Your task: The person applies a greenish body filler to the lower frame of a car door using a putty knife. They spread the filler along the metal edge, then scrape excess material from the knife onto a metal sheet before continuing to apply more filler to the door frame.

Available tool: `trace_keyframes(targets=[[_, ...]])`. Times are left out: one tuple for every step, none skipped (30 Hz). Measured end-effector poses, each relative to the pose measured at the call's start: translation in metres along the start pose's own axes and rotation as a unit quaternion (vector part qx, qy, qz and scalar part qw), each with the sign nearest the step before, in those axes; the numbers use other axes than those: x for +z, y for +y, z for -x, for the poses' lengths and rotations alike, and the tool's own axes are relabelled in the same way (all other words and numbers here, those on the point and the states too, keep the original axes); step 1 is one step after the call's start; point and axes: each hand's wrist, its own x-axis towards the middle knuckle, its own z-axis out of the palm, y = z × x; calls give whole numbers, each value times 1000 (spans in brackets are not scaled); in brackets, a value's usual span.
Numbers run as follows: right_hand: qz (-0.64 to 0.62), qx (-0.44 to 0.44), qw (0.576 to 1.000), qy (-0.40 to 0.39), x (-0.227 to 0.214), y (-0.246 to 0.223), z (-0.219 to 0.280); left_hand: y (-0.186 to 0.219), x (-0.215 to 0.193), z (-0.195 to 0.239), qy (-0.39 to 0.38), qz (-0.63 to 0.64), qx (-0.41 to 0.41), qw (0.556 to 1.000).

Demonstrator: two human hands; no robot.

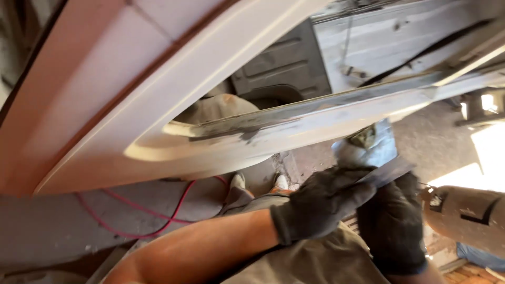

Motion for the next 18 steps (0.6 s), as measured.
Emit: trace_keyframes(targets=[[-226, 116, 964, 75, -29, 23, -25, 6, -4, -10, 4, 101, -168, 981], [-436, 225, 859, 143, -58, 46, -48, 13, -7, -21, 3, 202, -327, 923], [-441, 219, 859, 143, -58, 39, -50, 10, -10, -17, 8, 199, -331, 922], [-696, 412, 559, 183, -58, 32, -50, 9, -13, -14, 30, 167, -288, 942], [-815, 527, 151, 185, -57, 25, -50, 7, -15, -11, 51, 134, -244, 959], [-816, 527, 151, 184, -63, 27, -49, 9, -22, -11, 52, 133, -245, 959], [-794, 492, 283, 217, -69, 29, -48, 11, -28, -11, 69, 110, -218, 967], [-755, 449, 406, 251, -75, 31, -48, 13, -34, -12, 87, 85, -191, 974], [-757, 447, 405, 251, -81, 33, -49, 14, -36, -11, 88, 82, -191, 974], [-793, 424, 378, 220, -87, 34, -50, 16, -37, -10, 61, 68, -176, 980], [-827, 398, 349, 188, -94, 35, -50, 19, -38, -9, 34, 53, -161, 985], [-826, 400, 349, 190, -92, 35, -53, 21, -38, -9, 32, 54, -159, 985], [-857, 382, 287, 195, -89, 35, -57, 22, -39, -10, 46, 59, -150, 986], [-884, 359, 222, 200, -85, 36, -63, 23, -40, -12, 61, 60, -141, 986], [-884, 357, 223, 203, -85, 38, -68, 21, -39, -11, 62, 58, -138, 987], [-899, 365, 159, 183, -86, 39, -71, 20, -39, -9, 73, 47, -134, 987], [-909, 372, 95, 163, -87, 40, -74, 19, -37, -7, 84, 35, -130, 987], [-906, 378, 98, 167, -98, 47, -82, 21, -42, -7, 81, 42, -127, 988]])
